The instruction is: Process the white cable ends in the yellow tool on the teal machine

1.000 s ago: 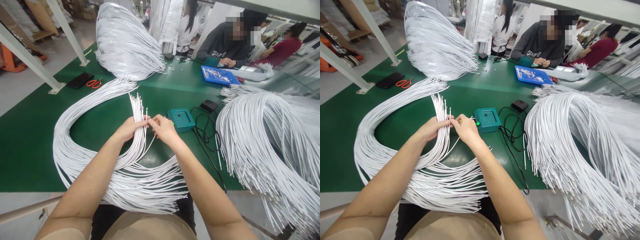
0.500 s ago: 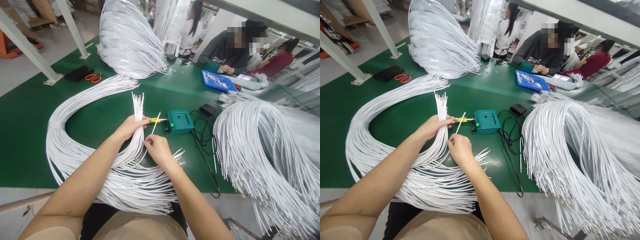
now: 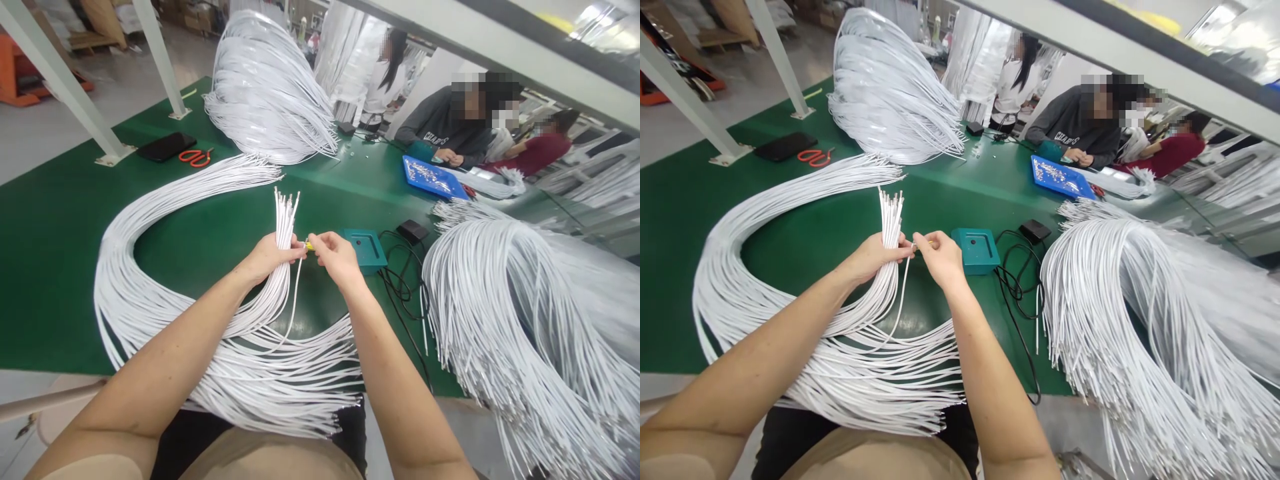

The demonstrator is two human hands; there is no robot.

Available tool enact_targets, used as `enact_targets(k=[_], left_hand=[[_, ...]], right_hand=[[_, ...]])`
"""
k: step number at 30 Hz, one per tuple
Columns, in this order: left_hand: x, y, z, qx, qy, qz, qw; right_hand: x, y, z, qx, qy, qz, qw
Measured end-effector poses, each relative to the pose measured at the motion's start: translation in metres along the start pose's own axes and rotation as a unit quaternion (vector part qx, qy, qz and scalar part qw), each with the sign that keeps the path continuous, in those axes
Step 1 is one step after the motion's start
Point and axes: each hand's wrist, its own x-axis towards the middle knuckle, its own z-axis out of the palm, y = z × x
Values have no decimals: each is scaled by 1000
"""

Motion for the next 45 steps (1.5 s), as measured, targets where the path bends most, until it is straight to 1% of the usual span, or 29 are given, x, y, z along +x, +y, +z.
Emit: enact_targets(k=[3,6,8,10,12,14,18,20,22,27,29,31,34,36,37,39,43,44,45], left_hand=[[-1,1,1,40,-10,17,999],[-2,0,1,12,-34,4,999],[-2,-1,2,-13,-62,-9,998],[-2,-2,3,-20,-74,-9,997],[-1,-3,3,-19,-62,-4,998],[-1,-2,3,-14,-42,-3,999],[-3,0,3,10,-21,-2,1000],[-4,2,4,17,-19,-1,1000],[-5,3,5,17,-24,-1,1000],[-6,4,7,-2,-50,8,999],[-6,4,7,-5,-51,11,999],[-6,3,6,2,-44,10,999],[-5,2,5,22,-30,9,999],[-5,1,5,28,-27,8,999],[-5,1,5,25,-25,5,999],[-4,1,5,10,-25,-2,1000],[-5,2,6,-16,-31,3,999],[-5,3,7,-16,-32,7,999],[-6,4,7,-15,-33,11,999]], right_hand=[[7,2,12,48,-31,21,998],[4,2,18,141,-43,31,989],[2,2,17,198,-52,45,978],[2,4,16,239,-55,54,968],[2,6,16,278,-54,64,957],[1,9,18,328,-60,84,939],[-2,10,22,414,-103,125,896],[-1,9,22,430,-118,149,883],[2,7,20,428,-123,163,880],[15,0,18,373,-150,151,903],[17,0,18,366,-163,150,904],[17,2,16,386,-170,164,892],[13,9,13,433,-185,197,860],[9,12,12,446,-189,201,851],[7,13,11,446,-184,195,854],[3,13,11,430,-158,171,872],[-3,7,13,335,-59,109,934],[-3,6,14,320,-44,100,941],[-3,5,14,316,-40,97,943]])
